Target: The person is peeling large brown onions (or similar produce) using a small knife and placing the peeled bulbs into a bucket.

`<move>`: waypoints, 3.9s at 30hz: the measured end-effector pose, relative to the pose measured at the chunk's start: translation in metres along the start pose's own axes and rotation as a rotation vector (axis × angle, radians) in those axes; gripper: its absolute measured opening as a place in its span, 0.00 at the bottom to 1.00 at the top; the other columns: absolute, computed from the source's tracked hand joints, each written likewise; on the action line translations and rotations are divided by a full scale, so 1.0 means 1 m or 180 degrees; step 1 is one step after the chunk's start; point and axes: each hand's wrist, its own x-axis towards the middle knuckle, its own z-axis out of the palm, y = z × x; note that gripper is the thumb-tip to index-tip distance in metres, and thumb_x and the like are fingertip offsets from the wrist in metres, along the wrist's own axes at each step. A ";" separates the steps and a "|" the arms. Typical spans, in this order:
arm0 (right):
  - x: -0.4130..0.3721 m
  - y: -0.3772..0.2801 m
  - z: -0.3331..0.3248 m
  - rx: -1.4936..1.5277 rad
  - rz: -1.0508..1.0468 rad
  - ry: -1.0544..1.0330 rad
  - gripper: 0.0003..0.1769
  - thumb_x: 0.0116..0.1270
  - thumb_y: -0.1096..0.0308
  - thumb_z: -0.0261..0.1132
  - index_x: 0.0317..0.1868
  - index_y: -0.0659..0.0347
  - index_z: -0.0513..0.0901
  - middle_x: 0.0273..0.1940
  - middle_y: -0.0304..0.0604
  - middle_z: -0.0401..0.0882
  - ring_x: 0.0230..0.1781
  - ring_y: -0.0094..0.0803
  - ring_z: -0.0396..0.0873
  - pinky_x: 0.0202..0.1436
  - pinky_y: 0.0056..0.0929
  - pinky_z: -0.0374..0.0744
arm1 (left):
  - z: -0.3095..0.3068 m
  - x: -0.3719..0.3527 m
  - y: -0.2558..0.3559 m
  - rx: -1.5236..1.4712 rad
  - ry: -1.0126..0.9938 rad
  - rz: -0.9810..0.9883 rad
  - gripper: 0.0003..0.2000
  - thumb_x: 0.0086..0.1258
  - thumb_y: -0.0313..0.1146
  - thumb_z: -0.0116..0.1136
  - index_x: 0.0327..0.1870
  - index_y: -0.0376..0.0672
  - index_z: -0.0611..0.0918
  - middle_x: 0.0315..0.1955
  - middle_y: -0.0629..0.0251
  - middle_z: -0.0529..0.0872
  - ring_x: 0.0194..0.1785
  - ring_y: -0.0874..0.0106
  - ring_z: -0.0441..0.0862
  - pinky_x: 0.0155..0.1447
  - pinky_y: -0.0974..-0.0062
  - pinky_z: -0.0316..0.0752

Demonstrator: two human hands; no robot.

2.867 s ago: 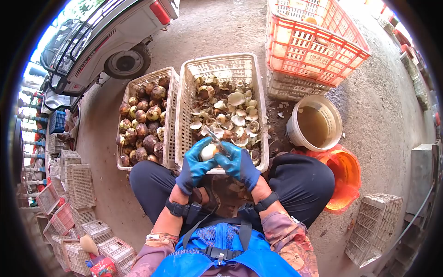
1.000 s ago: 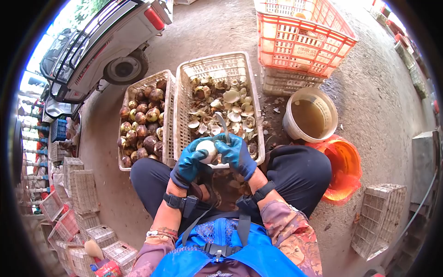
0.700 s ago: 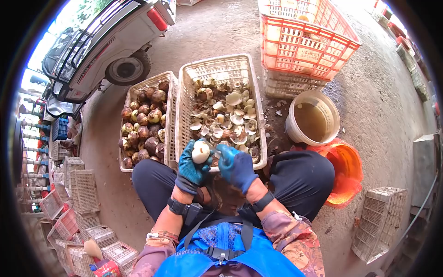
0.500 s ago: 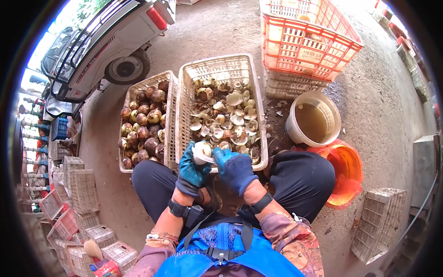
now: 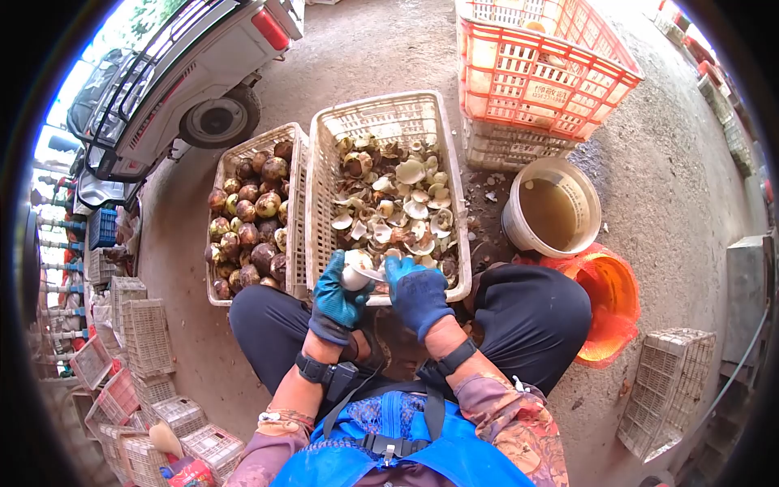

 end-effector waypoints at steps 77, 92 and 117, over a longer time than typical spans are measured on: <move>-0.005 0.008 -0.007 0.2072 0.0258 0.0233 0.20 0.67 0.63 0.60 0.60 0.52 0.79 0.38 0.59 0.84 0.37 0.57 0.83 0.38 0.52 0.79 | -0.017 0.009 -0.006 0.0256 -0.1210 0.0229 0.19 0.67 0.35 0.60 0.59 0.44 0.76 0.50 0.57 0.83 0.50 0.57 0.83 0.49 0.60 0.84; 0.003 0.022 0.049 0.3920 0.1200 0.0473 0.16 0.67 0.56 0.64 0.39 0.61 0.87 0.32 0.50 0.87 0.34 0.38 0.85 0.41 0.35 0.80 | -0.013 0.022 -0.009 0.0310 -0.0560 -0.0281 0.15 0.73 0.46 0.57 0.51 0.48 0.82 0.42 0.63 0.87 0.43 0.62 0.86 0.36 0.59 0.86; -0.025 0.025 0.025 0.1146 0.0818 -0.1179 0.31 0.65 0.58 0.63 0.66 0.60 0.70 0.55 0.53 0.81 0.55 0.43 0.80 0.56 0.41 0.79 | 0.249 -0.089 -0.134 0.3065 -0.4210 0.2823 0.18 0.64 0.21 0.60 0.56 0.32 0.77 0.49 0.52 0.83 0.50 0.57 0.84 0.55 0.65 0.81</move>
